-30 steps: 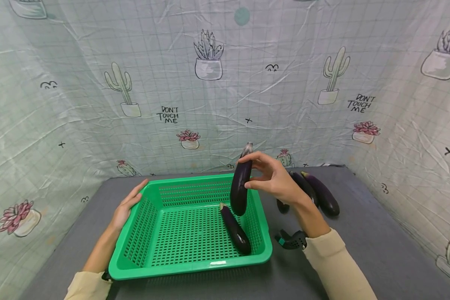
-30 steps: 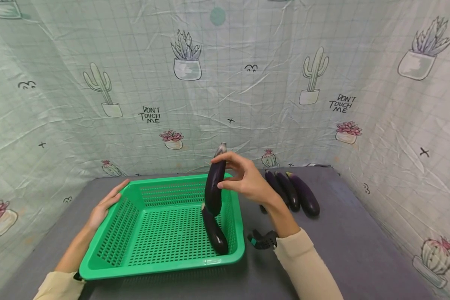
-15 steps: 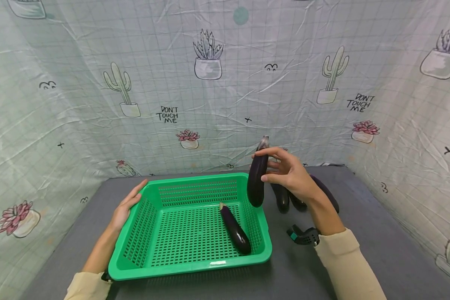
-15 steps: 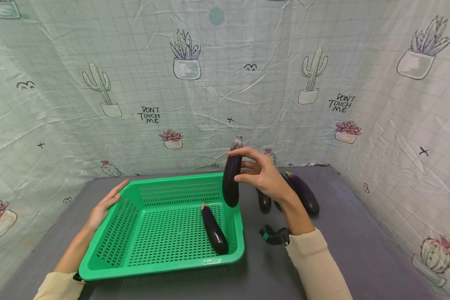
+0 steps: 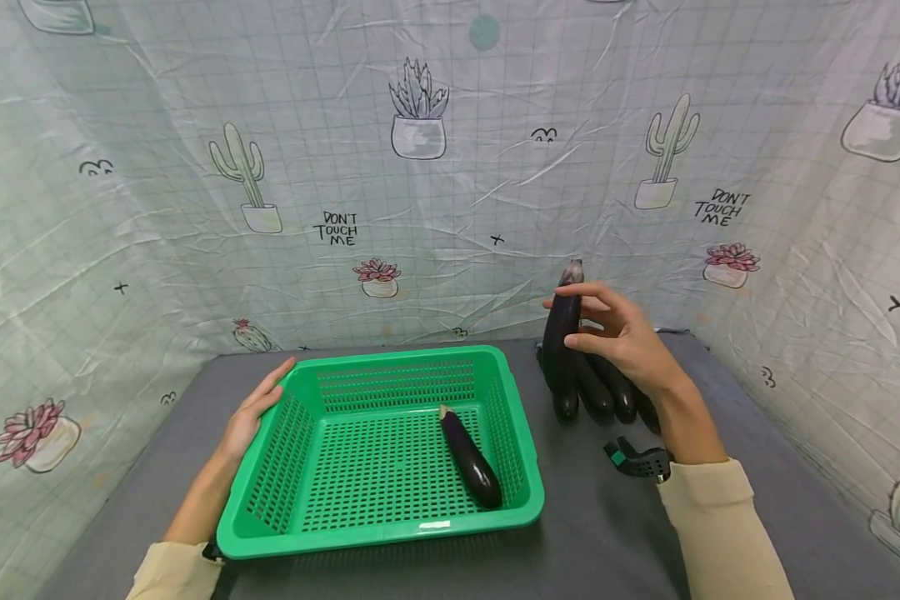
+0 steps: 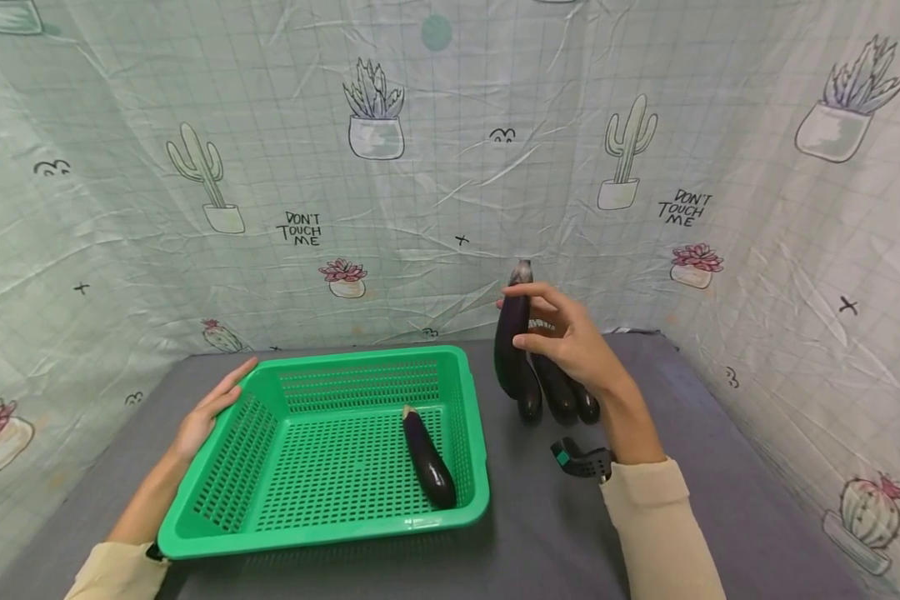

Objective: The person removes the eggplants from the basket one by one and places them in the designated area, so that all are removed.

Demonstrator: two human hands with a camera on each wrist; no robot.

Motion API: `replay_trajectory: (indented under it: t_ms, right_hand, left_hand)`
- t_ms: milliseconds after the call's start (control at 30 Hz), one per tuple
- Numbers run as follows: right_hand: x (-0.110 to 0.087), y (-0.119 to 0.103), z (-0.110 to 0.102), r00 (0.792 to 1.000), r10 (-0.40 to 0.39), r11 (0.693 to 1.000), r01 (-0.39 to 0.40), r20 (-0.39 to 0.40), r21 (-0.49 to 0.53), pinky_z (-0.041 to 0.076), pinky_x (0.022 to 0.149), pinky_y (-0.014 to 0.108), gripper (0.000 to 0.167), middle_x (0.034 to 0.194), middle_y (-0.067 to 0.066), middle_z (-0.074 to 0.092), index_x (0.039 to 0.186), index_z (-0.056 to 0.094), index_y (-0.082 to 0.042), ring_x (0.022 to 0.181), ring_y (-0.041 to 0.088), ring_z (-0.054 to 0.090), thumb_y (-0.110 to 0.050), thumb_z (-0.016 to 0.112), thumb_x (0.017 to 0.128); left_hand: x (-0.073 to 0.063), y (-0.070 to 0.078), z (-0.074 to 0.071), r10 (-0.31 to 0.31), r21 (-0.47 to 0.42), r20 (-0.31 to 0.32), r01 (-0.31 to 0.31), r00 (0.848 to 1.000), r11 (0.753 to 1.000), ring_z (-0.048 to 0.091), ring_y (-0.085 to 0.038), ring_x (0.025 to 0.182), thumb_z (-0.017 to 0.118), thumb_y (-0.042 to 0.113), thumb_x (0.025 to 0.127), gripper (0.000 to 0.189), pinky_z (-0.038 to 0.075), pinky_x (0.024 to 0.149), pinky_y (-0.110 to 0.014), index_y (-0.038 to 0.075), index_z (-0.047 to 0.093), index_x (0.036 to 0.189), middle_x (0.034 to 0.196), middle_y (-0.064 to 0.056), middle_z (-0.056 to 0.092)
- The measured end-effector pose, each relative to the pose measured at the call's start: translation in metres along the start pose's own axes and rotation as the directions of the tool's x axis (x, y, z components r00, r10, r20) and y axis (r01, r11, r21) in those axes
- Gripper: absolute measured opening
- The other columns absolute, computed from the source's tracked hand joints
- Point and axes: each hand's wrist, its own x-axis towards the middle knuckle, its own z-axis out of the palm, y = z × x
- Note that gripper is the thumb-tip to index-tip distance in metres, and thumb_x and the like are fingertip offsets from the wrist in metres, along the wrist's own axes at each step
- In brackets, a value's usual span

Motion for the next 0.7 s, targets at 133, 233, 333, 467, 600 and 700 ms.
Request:
replay_trajectory:
  t_ms: [133, 233, 333, 467, 600, 700]
  right_hand:
    - [-0.005, -0.001, -0.012, 0.999, 0.027, 0.998, -0.028, -0.022, -0.049, 0.06, 0.088, 0.026, 0.057, 0.135, 0.005, 0.066, 0.149, 0.048, -0.002, 0.12, 0.012, 0.068, 0.012, 0.063, 0.096]
    - [-0.01, -0.003, -0.021, 0.996, 0.077, 0.994, -0.079, -0.039, -0.073, 0.06, 0.083, 0.027, 0.058, 0.145, 0.001, 0.057, 0.152, 0.048, -0.008, 0.118, 0.008, 0.066, 0.008, 0.062, 0.098]
    - [-0.015, -0.002, -0.03, 0.992, 0.12, 0.99, -0.123, -0.05, -0.074, 0.061, 0.082, 0.028, 0.058, 0.159, 0.005, 0.04, 0.155, 0.046, -0.011, 0.119, 0.006, 0.066, 0.005, 0.061, 0.1]
    - [-0.019, 0.002, -0.04, 0.982, 0.167, 0.976, -0.178, -0.093, -0.129, 0.059, 0.087, 0.022, 0.06, 0.168, 0.016, 0.025, 0.157, 0.044, -0.014, 0.121, 0.007, 0.063, 0.002, 0.061, 0.102]
    - [-0.025, 0.004, -0.05, 0.96, 0.235, 0.937, -0.265, -0.151, -0.226, 0.053, 0.089, 0.014, 0.064, 0.172, 0.015, 0.019, 0.159, 0.042, -0.024, 0.135, 0.034, 0.055, -0.006, 0.064, 0.102]
    - [-0.03, 0.006, -0.058, 0.948, 0.269, 0.914, -0.306, -0.169, -0.266, 0.05, 0.088, 0.01, 0.069, 0.175, 0.012, 0.012, 0.162, 0.038, -0.026, 0.144, 0.056, 0.039, -0.005, 0.065, 0.101]
  left_hand:
    - [0.0, 0.0, 0.0, 0.002, -0.002, 0.001, -0.002, 1.0, 1.0, -0.008, -0.049, 0.155, 0.029, 0.017, 0.114, 0.054, -0.005, 0.117, -0.076, -0.005, 0.018, 0.163, 0.165, 0.013, 0.027]
    - [0.0, 0.0, 0.0, -0.002, -0.006, 0.002, 0.002, 1.0, 1.0, -0.008, -0.05, 0.155, 0.029, 0.018, 0.114, 0.054, -0.005, 0.117, -0.076, -0.005, 0.018, 0.163, 0.166, 0.012, 0.026]
    - [0.0, 0.0, 0.0, -0.003, -0.008, 0.001, 0.004, 1.0, 1.0, -0.008, -0.05, 0.155, 0.03, 0.018, 0.114, 0.054, -0.005, 0.117, -0.076, -0.005, 0.019, 0.163, 0.164, 0.014, 0.027]
    - [0.0, -0.001, 0.0, 0.004, -0.008, 0.003, -0.004, 1.0, 1.0, -0.007, -0.045, 0.158, 0.029, 0.018, 0.115, 0.054, -0.003, 0.124, -0.067, -0.003, 0.019, 0.163, 0.162, 0.018, 0.028]
    - [0.0, -0.002, 0.0, 0.025, -0.006, 0.011, -0.025, 1.0, 1.0, 0.009, -0.01, 0.16, 0.028, 0.018, 0.115, 0.054, 0.016, 0.123, -0.023, -0.004, 0.018, 0.163, 0.163, 0.017, 0.028]
    - [0.0, -0.002, 0.0, 0.046, -0.008, 0.014, -0.045, 0.999, 0.999, 0.022, 0.013, 0.145, 0.027, 0.017, 0.115, 0.054, 0.025, 0.105, -0.006, -0.007, 0.017, 0.162, 0.163, 0.015, 0.028]
